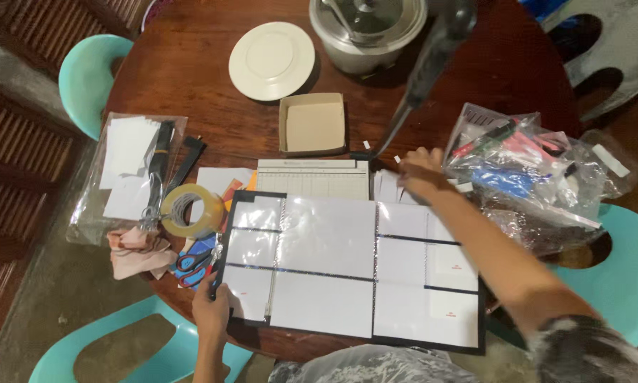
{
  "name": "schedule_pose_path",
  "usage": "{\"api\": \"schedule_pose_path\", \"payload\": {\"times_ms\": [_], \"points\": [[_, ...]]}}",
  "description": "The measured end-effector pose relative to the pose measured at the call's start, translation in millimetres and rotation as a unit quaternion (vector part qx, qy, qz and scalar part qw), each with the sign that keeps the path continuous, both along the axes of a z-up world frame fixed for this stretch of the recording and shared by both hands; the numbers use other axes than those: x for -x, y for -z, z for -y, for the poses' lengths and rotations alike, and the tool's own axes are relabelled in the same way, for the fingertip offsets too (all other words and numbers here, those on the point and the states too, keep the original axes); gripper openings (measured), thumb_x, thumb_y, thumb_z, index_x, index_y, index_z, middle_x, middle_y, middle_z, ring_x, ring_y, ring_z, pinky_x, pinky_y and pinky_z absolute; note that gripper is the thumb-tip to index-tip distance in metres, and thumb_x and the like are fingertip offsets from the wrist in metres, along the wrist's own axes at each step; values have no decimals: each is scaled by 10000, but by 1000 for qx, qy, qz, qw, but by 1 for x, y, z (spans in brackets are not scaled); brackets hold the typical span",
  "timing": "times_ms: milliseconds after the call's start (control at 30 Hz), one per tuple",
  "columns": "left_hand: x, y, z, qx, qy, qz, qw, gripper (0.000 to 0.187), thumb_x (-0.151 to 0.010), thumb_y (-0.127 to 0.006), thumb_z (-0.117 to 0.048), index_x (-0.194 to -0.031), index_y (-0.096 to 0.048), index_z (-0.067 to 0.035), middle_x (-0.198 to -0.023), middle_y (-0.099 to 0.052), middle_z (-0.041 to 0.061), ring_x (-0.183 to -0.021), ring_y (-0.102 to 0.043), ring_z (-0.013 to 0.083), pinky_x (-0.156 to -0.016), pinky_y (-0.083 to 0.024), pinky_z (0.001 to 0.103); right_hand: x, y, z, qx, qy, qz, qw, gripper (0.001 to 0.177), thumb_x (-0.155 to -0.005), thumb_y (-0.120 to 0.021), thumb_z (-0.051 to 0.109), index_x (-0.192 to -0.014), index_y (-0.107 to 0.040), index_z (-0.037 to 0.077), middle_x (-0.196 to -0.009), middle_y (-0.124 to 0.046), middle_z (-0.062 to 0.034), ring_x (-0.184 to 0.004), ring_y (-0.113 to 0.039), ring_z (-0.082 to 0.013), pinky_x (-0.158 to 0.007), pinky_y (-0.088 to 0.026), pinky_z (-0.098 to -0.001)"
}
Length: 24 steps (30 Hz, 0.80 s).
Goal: The person prepares a folder by trimming paper with a paper cutter, applying adhesive, and inserting a decorative sheet into the folder sleeves.
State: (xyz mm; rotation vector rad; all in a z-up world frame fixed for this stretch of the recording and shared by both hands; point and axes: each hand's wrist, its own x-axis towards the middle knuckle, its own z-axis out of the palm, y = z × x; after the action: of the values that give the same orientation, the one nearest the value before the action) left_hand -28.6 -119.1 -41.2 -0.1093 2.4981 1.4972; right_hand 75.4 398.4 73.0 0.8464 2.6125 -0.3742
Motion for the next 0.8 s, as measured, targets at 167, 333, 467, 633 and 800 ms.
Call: {"api": "schedule_pose_path", "payload": {"times_ms": [167,333,467,633,800], "points": [[1,-9,-10,4,15,21,1000,364,-931,-622,-87,-1290,-648,-27,-870,-705,104,-747,-636,160,-690,-511,318,2,-20,-34,-8,1,-33,999,351,-1059,-553,435,-1069,-799,185,-939,-763,-96,-931,-638,-277,-1074,-334,-500],[-1,-40,-20,112,64,-91,988,410,-874,-670,-77,-1281,-661,-23,-1071,-691,207,-949,-655,299,-868,-500,411,-33,-13,-64,-184,-212,-296,913,112,-877,-725,361,-928,-797,293,-1179,-760,-62,-1170,-632,-196,-999,-311,-540],[-9,-64,-41,175,112,-257,944,422,-864,-674,-114,-1277,-659,-30,-1189,-671,236,-1072,-622,391,-937,-479,471,-38,-63,-51,160,73,-111,978,283,-946,-715,400,-1091,-807,175,-1042,-836,-56,-963,-778,-229,-906,-588,-430],[-23,-118,-103,-99,265,19,959,349,-958,-610,-222,-1272,-671,-82,-1209,-739,87,-1064,-710,186,-873,-578,329,-29,-124,24,344,60,-119,929,337,-833,-755,262,-1111,-811,79,-955,-840,-65,-888,-747,-184,-873,-549,-342],[-31,-180,-140,-313,286,127,897,309,-992,-639,-116,-1284,-644,-15,-945,-678,65,-834,-671,120,-755,-531,256,-9,-118,95,440,81,-157,880,428,-817,-762,224,-1213,-691,76,-908,-838,-82,-847,-766,-168,-865,-556,-325]]}}
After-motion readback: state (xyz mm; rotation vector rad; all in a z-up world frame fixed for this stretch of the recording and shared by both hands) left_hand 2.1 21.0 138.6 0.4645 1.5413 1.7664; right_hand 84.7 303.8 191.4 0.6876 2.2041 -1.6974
